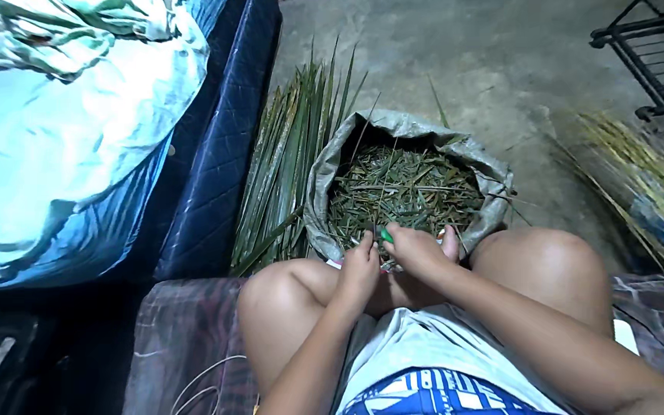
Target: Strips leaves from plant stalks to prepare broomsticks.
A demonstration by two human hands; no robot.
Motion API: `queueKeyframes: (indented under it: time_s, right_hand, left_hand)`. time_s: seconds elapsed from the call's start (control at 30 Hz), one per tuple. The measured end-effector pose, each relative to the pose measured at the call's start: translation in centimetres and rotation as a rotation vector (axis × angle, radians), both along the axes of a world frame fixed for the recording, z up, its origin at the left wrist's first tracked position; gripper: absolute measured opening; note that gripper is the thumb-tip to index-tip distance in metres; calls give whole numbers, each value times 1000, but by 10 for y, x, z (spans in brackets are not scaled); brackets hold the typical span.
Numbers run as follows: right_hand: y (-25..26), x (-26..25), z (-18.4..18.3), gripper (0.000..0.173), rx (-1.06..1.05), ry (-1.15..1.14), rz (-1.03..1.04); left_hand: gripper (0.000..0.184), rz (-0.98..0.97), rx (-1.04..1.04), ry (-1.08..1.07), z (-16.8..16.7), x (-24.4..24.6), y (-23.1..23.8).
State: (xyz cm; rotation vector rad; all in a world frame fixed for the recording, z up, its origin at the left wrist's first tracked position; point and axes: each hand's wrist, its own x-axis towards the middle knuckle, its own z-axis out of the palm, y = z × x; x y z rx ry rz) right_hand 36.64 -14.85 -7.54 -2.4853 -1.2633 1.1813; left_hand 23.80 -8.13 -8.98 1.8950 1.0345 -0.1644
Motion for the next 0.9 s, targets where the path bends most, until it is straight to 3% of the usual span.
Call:
queueKeyframes:
  time_s: [0.17, 0.33, 0.47, 0.57, 0.63, 0.8, 0.9]
  right_hand:
    - [9, 38, -8, 33, 32, 51, -138]
    - [-6, 1, 0, 30, 20, 372, -8]
    - [-1, -5, -6, 35, 4, 135, 39]
    - [11, 17, -16, 38, -13, -59, -20]
    - [16, 33, -19, 37, -23, -65, -89]
    - [-1, 17, -7, 32, 32, 344, -3]
    - [-7, -1, -10, 27, 41, 430, 24]
  left_hand:
    - [50, -10, -28, 6, -4, 3, -3]
    - [50, 11, -11, 37, -1, 4, 3]
    - [41, 34, -6, 26, -2, 3, 2]
    - [47, 10, -43, 15, -6, 2, 1]
    - [49, 9, -57, 10, -6, 3, -1]
    - [47, 51, -66, -13, -5, 0, 2]
    - [49, 76, -51, -15, -3, -1, 4]
